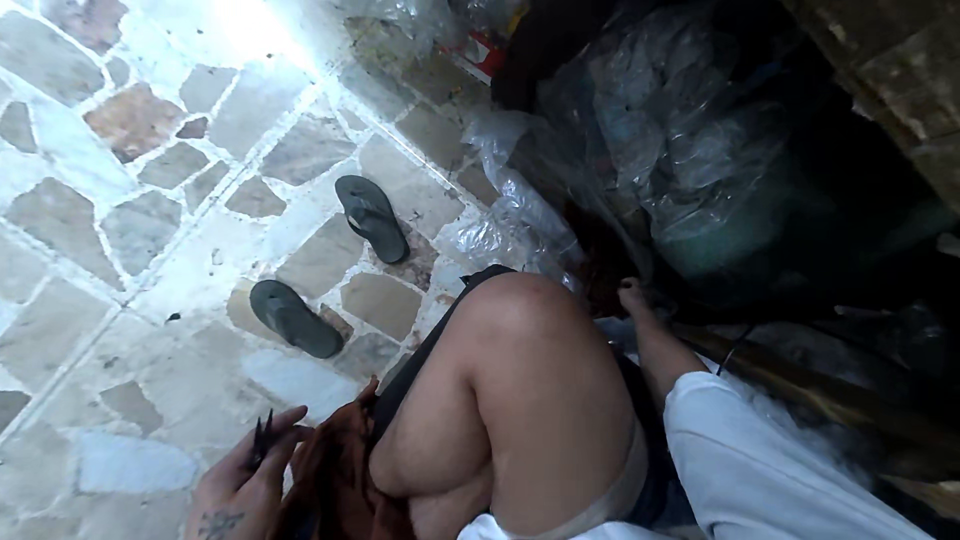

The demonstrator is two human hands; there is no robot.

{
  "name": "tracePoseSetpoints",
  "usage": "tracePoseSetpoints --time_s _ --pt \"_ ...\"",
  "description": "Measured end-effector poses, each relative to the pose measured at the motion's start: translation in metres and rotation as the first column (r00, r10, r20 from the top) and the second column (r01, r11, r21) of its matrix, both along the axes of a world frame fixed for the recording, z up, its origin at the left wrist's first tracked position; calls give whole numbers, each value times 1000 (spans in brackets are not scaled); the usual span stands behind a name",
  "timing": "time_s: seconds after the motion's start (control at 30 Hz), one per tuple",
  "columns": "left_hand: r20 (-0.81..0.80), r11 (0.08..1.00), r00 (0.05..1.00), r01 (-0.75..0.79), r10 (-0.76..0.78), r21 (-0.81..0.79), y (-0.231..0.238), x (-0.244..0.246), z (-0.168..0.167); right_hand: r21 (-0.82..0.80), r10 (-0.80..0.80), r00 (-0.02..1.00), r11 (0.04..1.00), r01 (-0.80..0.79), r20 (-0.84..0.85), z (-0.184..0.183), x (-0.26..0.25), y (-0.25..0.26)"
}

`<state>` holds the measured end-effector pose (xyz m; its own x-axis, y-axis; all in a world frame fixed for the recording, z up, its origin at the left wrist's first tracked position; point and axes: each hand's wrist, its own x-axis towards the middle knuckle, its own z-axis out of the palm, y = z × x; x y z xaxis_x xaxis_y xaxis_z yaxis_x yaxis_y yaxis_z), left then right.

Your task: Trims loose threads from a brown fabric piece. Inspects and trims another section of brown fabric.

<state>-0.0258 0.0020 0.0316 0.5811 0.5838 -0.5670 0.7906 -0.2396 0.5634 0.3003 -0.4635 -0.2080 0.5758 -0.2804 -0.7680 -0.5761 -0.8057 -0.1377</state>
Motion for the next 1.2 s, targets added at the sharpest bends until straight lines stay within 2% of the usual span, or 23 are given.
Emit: tracePoseSetpoints --time_s 0.07,0.13,0.2,0.27,0.3,0.4,0.47,0.53,0.6,0.73,0.8,0.83,0.9,0.97,1.07,1.2 --pt "13 1000 1000 -7 7 -6 1 -2 -3 -78 -77 996 994 81 52 15 -1 -1" --pt "10 1000 1000 1 -1 -4 3 -3 -2 -116 -93 995 988 97 41 27 -3 -5" --pt "4 1000 1000 9 -9 6 4 -4 0 41 -99 993 994 102 -67 8 -11 -21" --pt "11 1000 1000 13 -14 16 3 -2 0 168 -45 968 982 88 -248 -5 -16 -28" --pt "14 1000 1000 15 -15 18 2 -1 1 190 -70 966 975 120 -250 -4 -18 -27" --pt "50 1000 999 -8 6 28 1 2 10 169 -198 979 968 187 52 7 -22 -23" --pt "132 999 991 -37 32 40 4 0 16 185 -249 951 959 216 180 17 -14 -27" --pt "228 998 972 -60 51 31 9 -7 21 259 -320 924 929 262 211 16 -4 -41" --pt "280 997 958 -76 65 31 14 -13 26 249 -317 916 934 256 247 24 8 -50" --pt "331 991 940 -111 81 71 12 -24 41 148 -219 913 973 178 343 68 31 -33" --pt "357 986 929 -138 95 98 13 -33 47 237 -243 922 956 175 300 102 36 -5" --pt "356 982 928 -156 110 104 14 -35 50 263 -221 933 954 145 285 119 37 9" --pt "329 975 930 -204 164 92 16 -42 54 210 5 942 974 -80 335 148 39 35" --pt "255 962 936 -266 243 61 21 -47 53 174 214 860 929 -325 463 177 39 69" --pt "88 936 932 -353 352 -9 27 -47 34 321 298 726 748 -581 620 234 32 126" --pt "-175 966 956 -251 237 -58 27 -48 -4 240 365 477 534 -811 800 331 -13 203"
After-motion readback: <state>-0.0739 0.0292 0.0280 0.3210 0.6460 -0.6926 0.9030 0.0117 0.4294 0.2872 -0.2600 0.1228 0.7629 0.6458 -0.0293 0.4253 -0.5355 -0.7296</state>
